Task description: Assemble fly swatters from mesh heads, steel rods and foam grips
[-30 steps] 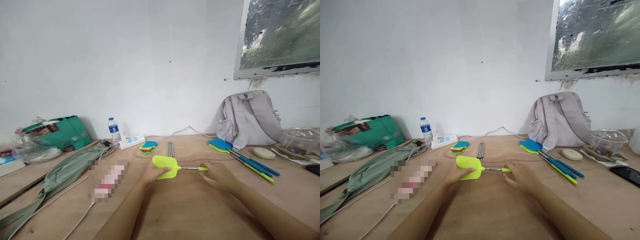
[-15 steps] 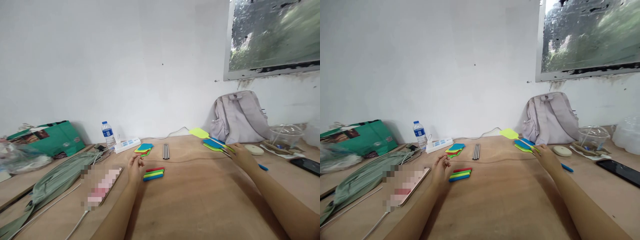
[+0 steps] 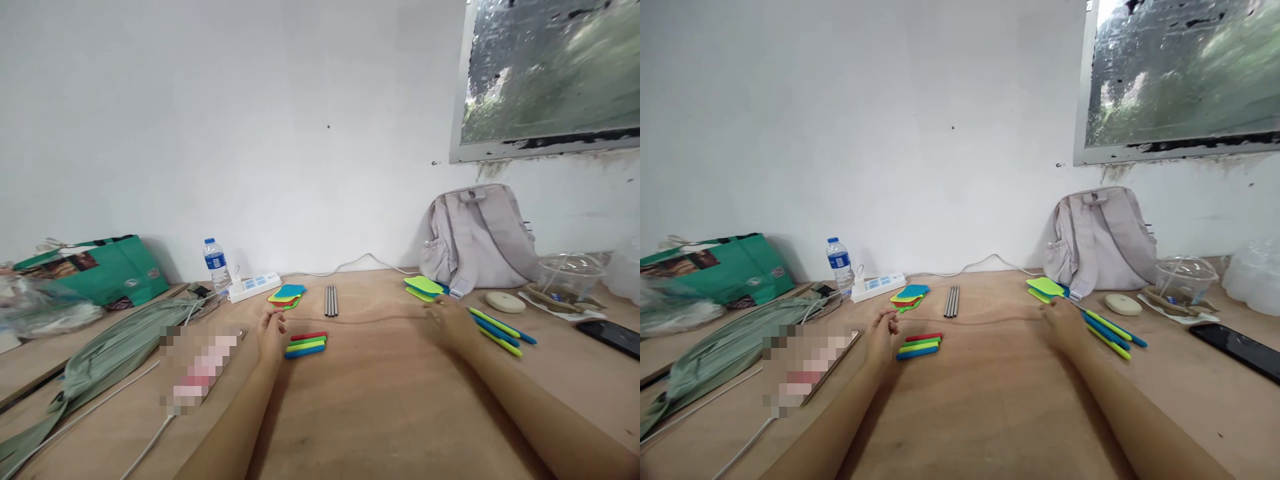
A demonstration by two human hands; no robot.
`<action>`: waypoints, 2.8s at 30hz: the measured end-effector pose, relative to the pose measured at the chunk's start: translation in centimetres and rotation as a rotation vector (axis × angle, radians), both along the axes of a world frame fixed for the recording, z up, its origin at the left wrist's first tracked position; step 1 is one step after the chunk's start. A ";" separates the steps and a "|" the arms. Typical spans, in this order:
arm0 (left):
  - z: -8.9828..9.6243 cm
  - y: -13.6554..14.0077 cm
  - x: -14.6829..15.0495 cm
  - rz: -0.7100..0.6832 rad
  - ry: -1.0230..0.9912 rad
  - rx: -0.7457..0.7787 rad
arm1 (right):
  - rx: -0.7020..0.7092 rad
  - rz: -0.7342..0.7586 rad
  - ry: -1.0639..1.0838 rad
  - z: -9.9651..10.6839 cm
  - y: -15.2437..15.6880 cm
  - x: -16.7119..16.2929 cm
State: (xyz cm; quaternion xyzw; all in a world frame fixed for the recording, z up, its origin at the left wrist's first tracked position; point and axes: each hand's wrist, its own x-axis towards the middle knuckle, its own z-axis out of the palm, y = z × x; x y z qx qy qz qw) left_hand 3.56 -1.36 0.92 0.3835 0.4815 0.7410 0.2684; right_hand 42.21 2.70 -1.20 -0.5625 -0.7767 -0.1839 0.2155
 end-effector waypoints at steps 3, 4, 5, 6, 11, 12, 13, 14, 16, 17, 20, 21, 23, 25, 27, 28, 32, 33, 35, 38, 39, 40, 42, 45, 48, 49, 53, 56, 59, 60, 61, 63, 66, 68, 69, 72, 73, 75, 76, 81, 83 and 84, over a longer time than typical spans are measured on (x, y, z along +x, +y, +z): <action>-0.4 0.2 0.1 0.014 0.109 -0.080 | -0.131 0.214 0.021 -0.2 -1.0 -6.8; -0.5 0.3 0.2 0.015 0.155 -0.107 | -0.155 0.250 0.062 -0.3 -1.4 -9.1; -0.6 0.3 0.2 0.014 0.205 -0.133 | -0.169 0.280 0.094 -0.2 -1.9 -11.3; -0.7 0.4 0.2 0.012 0.260 -0.158 | -0.183 0.315 0.115 -0.2 -2.2 -13.3; -1.1 0.5 0.1 -0.006 0.554 -0.257 | -0.265 0.245 0.212 0.2 -2.2 -19.8; -1.1 0.5 0.1 -0.005 0.607 -0.273 | -0.275 0.208 0.231 0.2 -1.7 -20.4; -1.2 0.6 0.0 -0.004 0.658 -0.290 | -0.281 0.177 0.248 0.2 -1.2 -20.8; -1.4 0.7 -0.1 -0.003 0.706 -0.307 | -0.285 0.157 0.260 0.1 -0.6 -21.0; -1.6 0.9 -0.2 -0.007 0.789 -0.340 | -0.297 0.138 0.278 0.0 0.6 -21.2; -1.8 1.0 -0.3 -0.010 0.822 -0.356 | -0.303 0.143 0.281 0.0 1.1 -21.1; -2.2 1.2 -0.4 -0.027 0.891 -0.401 | -0.320 0.189 0.266 -0.2 2.3 -20.7; -2.3 1.2 -0.4 -0.032 0.907 -0.415 | -0.325 0.204 0.258 -0.2 2.5 -20.5; -2.3 1.2 -0.3 -0.038 0.931 -0.443 | -0.332 0.224 0.239 -0.3 3.0 -20.2; -2.2 1.2 -0.2 -0.041 0.952 -0.470 | -0.338 0.235 0.220 -0.4 3.3 -20.0; -2.0 1.0 -0.1 -0.044 0.974 -0.498 | -0.343 0.245 0.199 -0.5 3.6 -19.8; -1.9 0.9 0.0 -0.047 0.987 -0.509 | -0.346 0.249 0.189 -0.5 3.7 -19.7; -1.6 0.6 0.1 -0.061 1.038 -0.523 | -0.355 0.247 0.155 -0.4 3.6 -19.2; -1.6 0.6 0.1 -0.062 1.048 -0.521 | -0.359 0.242 0.145 -0.4 3.4 -18.9; -1.6 0.5 0.2 -0.058 1.062 -0.513 | -0.370 0.233 0.126 -0.3 3.0 -18.1; -1.4 0.4 0.3 -0.050 1.073 -0.478 | -0.394 0.238 0.110 -0.1 2.0 -16.4; -1.3 0.3 0.4 -0.048 1.078 -0.457 | -0.402 0.254 0.107 0.0 1.6 -15.7; -1.2 0.2 0.5 -0.047 1.084 -0.432 | -0.409 0.278 0.104 0.0 1.2 -15.0; -0.8 -0.1 0.8 -0.050 1.097 -0.376 | -0.420 0.330 0.094 0.1 0.5 -13.4; -0.1 -0.8 1.2 -0.109 1.175 -0.242 | -0.414 0.387 0.225 -0.4 -0.3 -11.2; 0.5 -1.5 1.5 -0.209 1.323 -0.118 | -0.500 0.397 0.656 -1.2 -0.7 -9.8; 0.6 -1.6 1.6 -0.237 1.361 -0.109 | -0.548 0.389 0.833 -1.3 -0.9 -9.6; 0.8 -2.0 2.0 -0.331 1.414 -0.129 | -0.569 0.369 1.439 -1.1 -1.3 -9.9; 0.9 -2.1 2.1 -0.373 1.431 -0.093 | -0.515 0.356 1.662 -0.7 -1.3 -10.4; 0.8 -1.8 1.6 -0.294 1.399 -0.061 | -0.525 0.345 1.729 -0.7 -1.0 -10.4; 0.7 -1.6 1.2 -0.240 1.367 -0.054 | -0.530 0.346 1.736 -0.7 -0.9 -10.3; 0.5 -1.3 0.7 -0.171 1.320 -0.055 | -0.532 0.349 1.743 -0.8 -0.7 -10.2; -0.1 -0.5 -0.4 -0.009 1.202 -0.081 | -0.528 0.351 1.765 -0.9 -0.6 -10.0; -1.2 0.8 -2.1 0.211 1.067 -0.155 | -0.512 0.345 1.795 -1.2 -0.5 -9.9; -1.8 1.5 -2.9 0.287 1.043 -0.184 | -0.509 0.340 1.808 -1.3 -0.5 -10.0; -2.0 1.7 -3.2 0.310 1.042 -0.194 | -0.510 0.338 1.813 -1.3 -0.5 -10.0; -2.1 2.4 -4.0 0.350 1.078 -0.218 | -0.554 0.360 1.808 -1.4 -0.8 -10.1; -2.0 2.7 -4.2 0.355 1.100 -0.226 | -0.607 0.390 1.792 -1.3 -1.0 -10.1; -1.8 3.5 -4.6 0.353 1.150 -0.241 | -0.758 0.467 1.747 -1.2 -1.3 -10.2; -1.6 4.0 -4.8 0.345 1.176 -0.248 | -0.838 0.503 1.722 -1.1 -1.5 -10.3; -1.4 7.3 -5.9 0.244 1.292 -0.247 | -1.080 0.592 1.626 -0.9 -1.7 -10.6; -1.4 8.4 -6.2 0.203 1.325 -0.232 | -1.104 0.587 1.641 -1.0 -1.4 -10.5; -1.4 8.8 -6.3 0.186 1.340 -0.229 | -1.107 0.574 1.659 -1.2 -1.3 -10.5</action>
